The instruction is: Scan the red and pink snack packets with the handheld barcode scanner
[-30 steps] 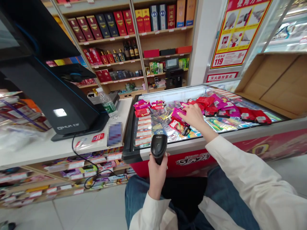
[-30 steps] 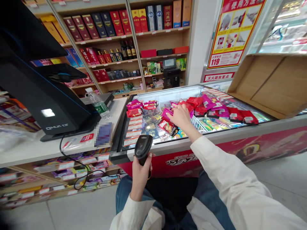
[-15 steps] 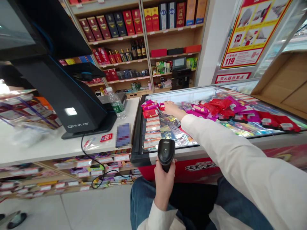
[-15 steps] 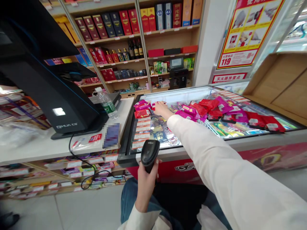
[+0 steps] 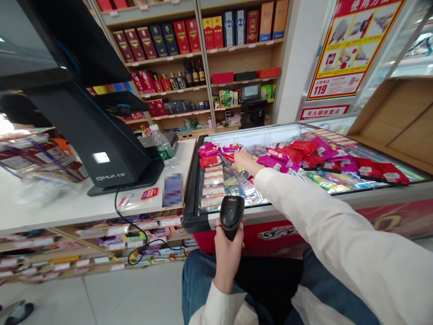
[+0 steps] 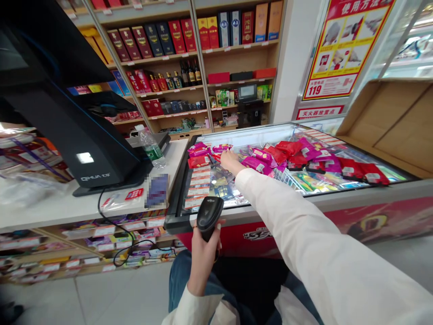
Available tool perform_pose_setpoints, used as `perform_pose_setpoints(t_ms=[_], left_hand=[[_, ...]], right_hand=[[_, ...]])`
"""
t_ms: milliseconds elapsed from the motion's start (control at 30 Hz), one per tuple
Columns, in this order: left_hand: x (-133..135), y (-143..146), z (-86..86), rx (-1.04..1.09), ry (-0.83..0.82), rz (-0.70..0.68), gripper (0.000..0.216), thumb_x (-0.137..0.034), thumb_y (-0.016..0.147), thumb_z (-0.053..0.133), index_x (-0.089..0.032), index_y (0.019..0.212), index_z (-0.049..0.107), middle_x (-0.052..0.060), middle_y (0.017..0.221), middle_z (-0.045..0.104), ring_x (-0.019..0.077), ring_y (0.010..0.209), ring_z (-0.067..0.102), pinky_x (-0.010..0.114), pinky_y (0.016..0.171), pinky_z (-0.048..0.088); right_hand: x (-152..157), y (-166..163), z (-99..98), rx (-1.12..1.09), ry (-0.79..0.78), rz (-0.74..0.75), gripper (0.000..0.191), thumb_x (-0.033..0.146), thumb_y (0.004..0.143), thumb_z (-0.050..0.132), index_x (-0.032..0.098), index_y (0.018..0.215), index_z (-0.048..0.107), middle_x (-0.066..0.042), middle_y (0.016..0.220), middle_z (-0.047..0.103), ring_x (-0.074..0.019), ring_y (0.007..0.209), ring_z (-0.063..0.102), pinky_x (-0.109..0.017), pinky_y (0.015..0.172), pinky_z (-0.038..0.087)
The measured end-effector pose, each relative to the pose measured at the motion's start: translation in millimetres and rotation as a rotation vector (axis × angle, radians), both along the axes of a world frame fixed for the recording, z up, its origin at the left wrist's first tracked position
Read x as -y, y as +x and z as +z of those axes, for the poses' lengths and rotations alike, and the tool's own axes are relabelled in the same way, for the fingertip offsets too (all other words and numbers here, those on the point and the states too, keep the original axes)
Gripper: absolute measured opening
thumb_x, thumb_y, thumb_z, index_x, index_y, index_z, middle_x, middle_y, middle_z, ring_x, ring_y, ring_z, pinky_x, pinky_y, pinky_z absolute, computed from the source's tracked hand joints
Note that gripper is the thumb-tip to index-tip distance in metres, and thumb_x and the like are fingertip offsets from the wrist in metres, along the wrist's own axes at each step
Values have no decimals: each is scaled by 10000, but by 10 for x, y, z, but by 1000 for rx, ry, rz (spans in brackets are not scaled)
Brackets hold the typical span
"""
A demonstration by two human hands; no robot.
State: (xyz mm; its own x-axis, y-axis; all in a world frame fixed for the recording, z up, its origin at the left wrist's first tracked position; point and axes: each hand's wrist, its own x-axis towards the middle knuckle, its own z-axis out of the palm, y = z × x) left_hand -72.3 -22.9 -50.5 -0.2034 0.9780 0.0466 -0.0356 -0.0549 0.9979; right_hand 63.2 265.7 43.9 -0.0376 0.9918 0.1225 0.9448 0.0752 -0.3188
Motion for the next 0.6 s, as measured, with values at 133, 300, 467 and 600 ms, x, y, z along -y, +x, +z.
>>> perform_pose_setpoints(t_ms=[133,300,467,600], left_hand=[[-4,25,-47,-52,11,17,476,-552,892,755,-144,1126,690,57,708,760,154,473,615,265,504,491],[-27,41,-14,-72,19,16,481,-562,887,752,-122,1082,733,28,616,702,168,477,617,271,512,499],[-15,69,63,-92,38,14,475,-562,882,758,-127,1070,759,11,586,679,164,473,613,265,518,493],[4,88,65,-107,46,46,454,-541,883,749,-124,1062,754,2,583,666,155,467,601,260,518,485]], right_hand=[[175,-2,176,-50,24,-16,566,188,928,728,57,1460,586,-330,1356,712,-420,1241,723,-489,1017,548],[532,32,253,-722,51,85,370,487,1031,618,158,1174,711,-161,1100,813,-323,1003,776,-388,864,600],[1104,56,-204,-1534,-338,279,266,453,873,834,213,912,725,-52,852,803,-208,745,732,-307,689,591],[1382,46,-487,-1762,-400,303,372,283,760,930,261,1088,757,-6,1003,840,-179,861,763,-281,769,604]])
